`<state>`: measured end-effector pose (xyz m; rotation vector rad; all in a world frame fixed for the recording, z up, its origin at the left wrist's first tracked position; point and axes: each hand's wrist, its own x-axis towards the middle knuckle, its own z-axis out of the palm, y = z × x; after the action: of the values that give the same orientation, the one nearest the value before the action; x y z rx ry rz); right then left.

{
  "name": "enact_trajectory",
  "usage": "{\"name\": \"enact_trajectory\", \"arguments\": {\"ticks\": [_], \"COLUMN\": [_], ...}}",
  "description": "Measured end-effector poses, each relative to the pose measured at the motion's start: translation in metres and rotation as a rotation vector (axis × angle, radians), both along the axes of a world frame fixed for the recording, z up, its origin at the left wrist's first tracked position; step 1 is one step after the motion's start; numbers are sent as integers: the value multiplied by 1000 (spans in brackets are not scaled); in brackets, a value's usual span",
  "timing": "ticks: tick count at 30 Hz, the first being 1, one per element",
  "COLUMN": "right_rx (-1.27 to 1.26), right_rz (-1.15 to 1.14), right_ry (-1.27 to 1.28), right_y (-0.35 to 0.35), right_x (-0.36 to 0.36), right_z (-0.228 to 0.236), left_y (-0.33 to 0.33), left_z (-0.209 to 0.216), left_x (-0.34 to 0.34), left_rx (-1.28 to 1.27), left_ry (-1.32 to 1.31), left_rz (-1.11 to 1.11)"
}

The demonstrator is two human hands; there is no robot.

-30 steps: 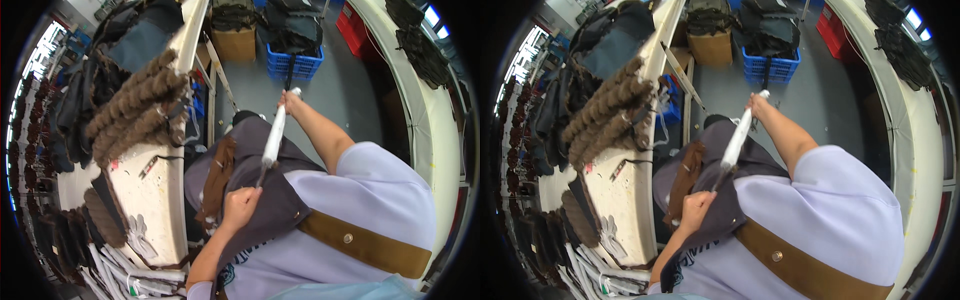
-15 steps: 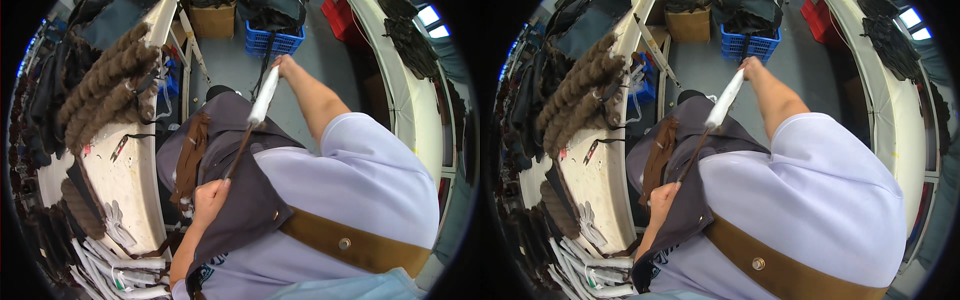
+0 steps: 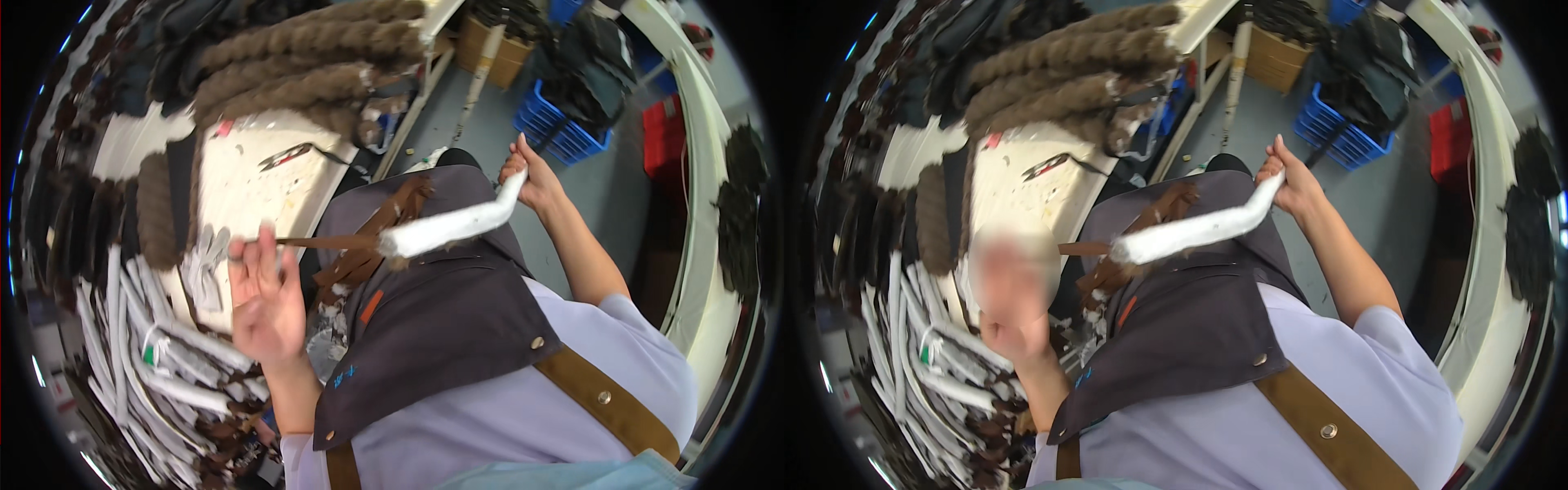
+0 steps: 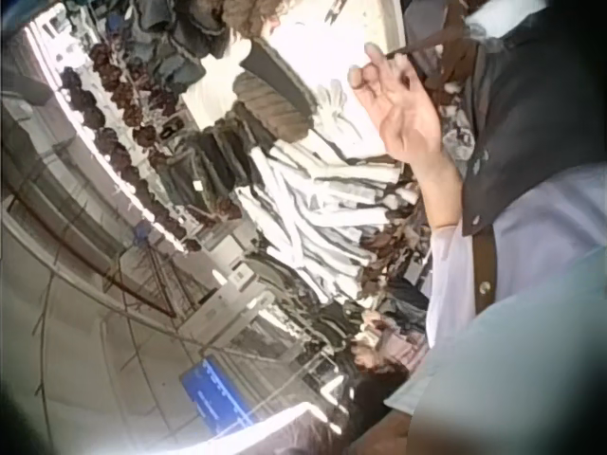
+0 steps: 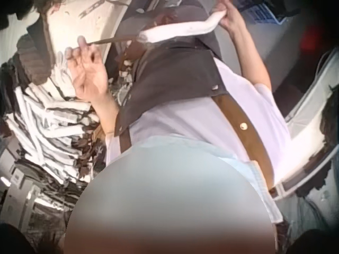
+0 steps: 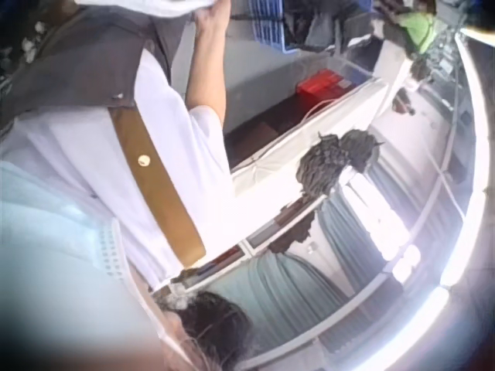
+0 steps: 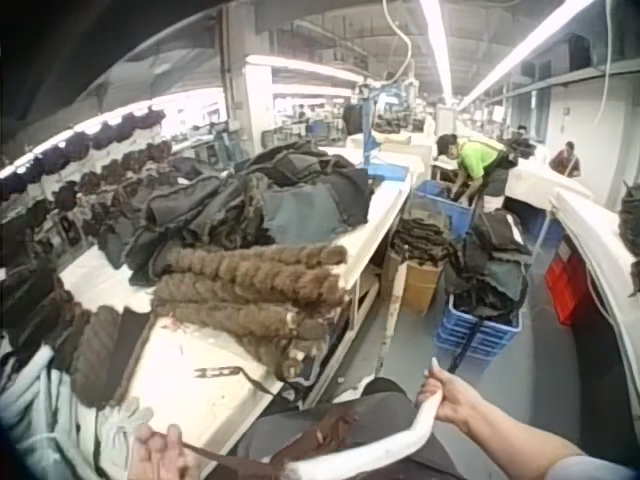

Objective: Assembling fur trim and components for garment manufacturing using small tools.

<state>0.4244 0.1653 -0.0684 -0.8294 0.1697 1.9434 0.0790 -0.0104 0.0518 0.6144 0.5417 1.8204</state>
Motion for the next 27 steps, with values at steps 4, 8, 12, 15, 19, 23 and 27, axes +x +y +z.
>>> {"name": "enact_trajectory", "arguments": {"ticks": [4, 8, 12, 15, 19, 23, 27], "right_rx": [32, 346, 750, 987, 421, 313, 133], "right_rz": [139, 738, 1568, 1860, 1365, 1445, 1414], "right_ry": [37, 103, 170, 180, 227, 360, 366], "right_y": [-22, -34, -21, -20, -30, -30, -35], "right_x": [-37, -57, -109, -190, -286, -331, -348], "right_z": [25, 32, 34, 53, 62, 62, 50], "left_y": [16, 22, 53, 83, 116, 113, 133], "left_z": [-13, -65, -41, -39, -41, -54, -92], "left_x": [4, -40, -39, -67, -160, -216, -225], "left_rx": [4, 13, 157, 189, 107, -426, -921], "left_ry": [1924, 2094, 2037, 2182, 2273, 2427, 2117], "left_rz": [330, 273, 520, 620, 862, 561, 878]}}
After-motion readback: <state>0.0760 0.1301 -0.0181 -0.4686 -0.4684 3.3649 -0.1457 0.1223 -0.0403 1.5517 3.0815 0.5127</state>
